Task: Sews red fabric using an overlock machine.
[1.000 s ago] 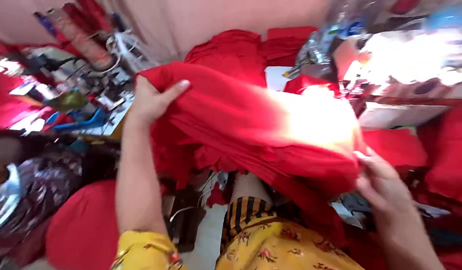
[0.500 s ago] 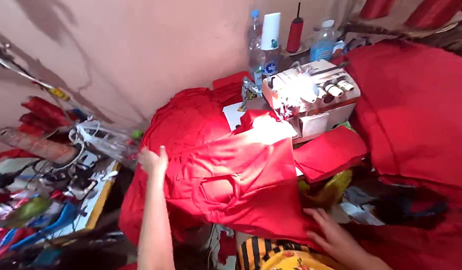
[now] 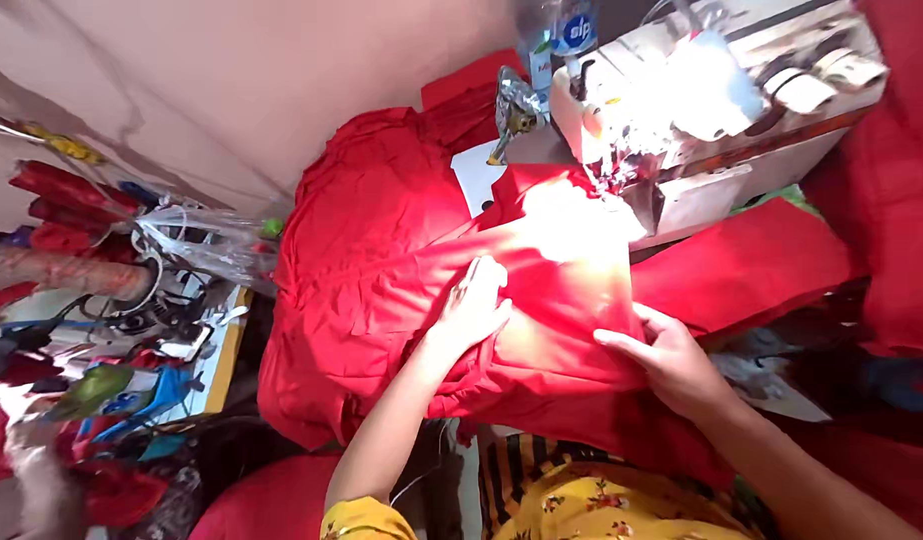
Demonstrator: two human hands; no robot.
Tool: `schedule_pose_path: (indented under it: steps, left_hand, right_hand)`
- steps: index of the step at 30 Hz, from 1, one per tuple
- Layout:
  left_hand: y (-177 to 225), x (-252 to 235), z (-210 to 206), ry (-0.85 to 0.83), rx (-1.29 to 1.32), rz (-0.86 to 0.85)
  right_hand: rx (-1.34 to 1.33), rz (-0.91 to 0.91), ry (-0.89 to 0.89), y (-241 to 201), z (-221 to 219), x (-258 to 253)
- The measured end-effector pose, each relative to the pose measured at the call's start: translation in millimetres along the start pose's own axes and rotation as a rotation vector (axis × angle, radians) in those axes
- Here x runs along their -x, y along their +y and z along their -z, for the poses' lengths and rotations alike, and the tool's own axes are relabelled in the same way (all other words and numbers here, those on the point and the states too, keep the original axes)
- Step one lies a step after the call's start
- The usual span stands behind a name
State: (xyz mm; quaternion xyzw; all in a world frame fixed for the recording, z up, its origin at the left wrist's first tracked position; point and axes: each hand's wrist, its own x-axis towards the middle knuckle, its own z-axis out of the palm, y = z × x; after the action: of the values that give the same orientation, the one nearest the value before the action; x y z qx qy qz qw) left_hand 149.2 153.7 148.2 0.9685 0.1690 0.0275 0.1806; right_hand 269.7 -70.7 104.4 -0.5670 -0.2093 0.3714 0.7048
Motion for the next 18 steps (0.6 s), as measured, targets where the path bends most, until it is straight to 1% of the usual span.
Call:
schedule_pose_path:
  steps: [2, 5, 7, 10, 11, 12, 15, 16, 17, 18]
  left_hand:
    - [-6, -1, -4, 0.070, -0.026, 0.018]
    - [-19, 2, -18, 0.238, -0.089, -0.055]
    - [-22, 4, -26, 0.322, -0.164, -0.095]
    - [-25, 5, -36, 0.470, -0.229, -0.169]
    - [-21, 6, -33, 0.467, -0.183, -0.129]
    - [-14, 6, -25, 0.431, -0.108, -0.042]
    - [5, -2, 22, 0.202, 0.133, 0.289]
    - [8, -4, 42, 0.134, 0.200, 0.360]
    - [9, -7, 56, 0.118, 0.261, 0.400]
    - [8, -8, 67, 0.147, 0.318, 0.407]
  right_hand:
    - [0.020, 0.001, -0.010, 3, 5, 7]
    - [0.025, 0.099, -0.021, 9, 12, 14]
    - [0.053, 0.164, -0.033, 11, 16, 17]
    - [0.114, 0.200, -0.022, 11, 19, 20]
    - [0.123, 0.201, -0.021, 9, 20, 21]
    - [0.123, 0.205, -0.022, 8, 22, 21]
    - [0.111, 0.210, -0.016, 7, 32, 23]
    - [0.109, 0.203, -0.010, 7, 34, 23]
    - [0.109, 0.196, -0.003, 7, 36, 22]
    - [0.104, 0.184, 0.002, 8, 38, 22]
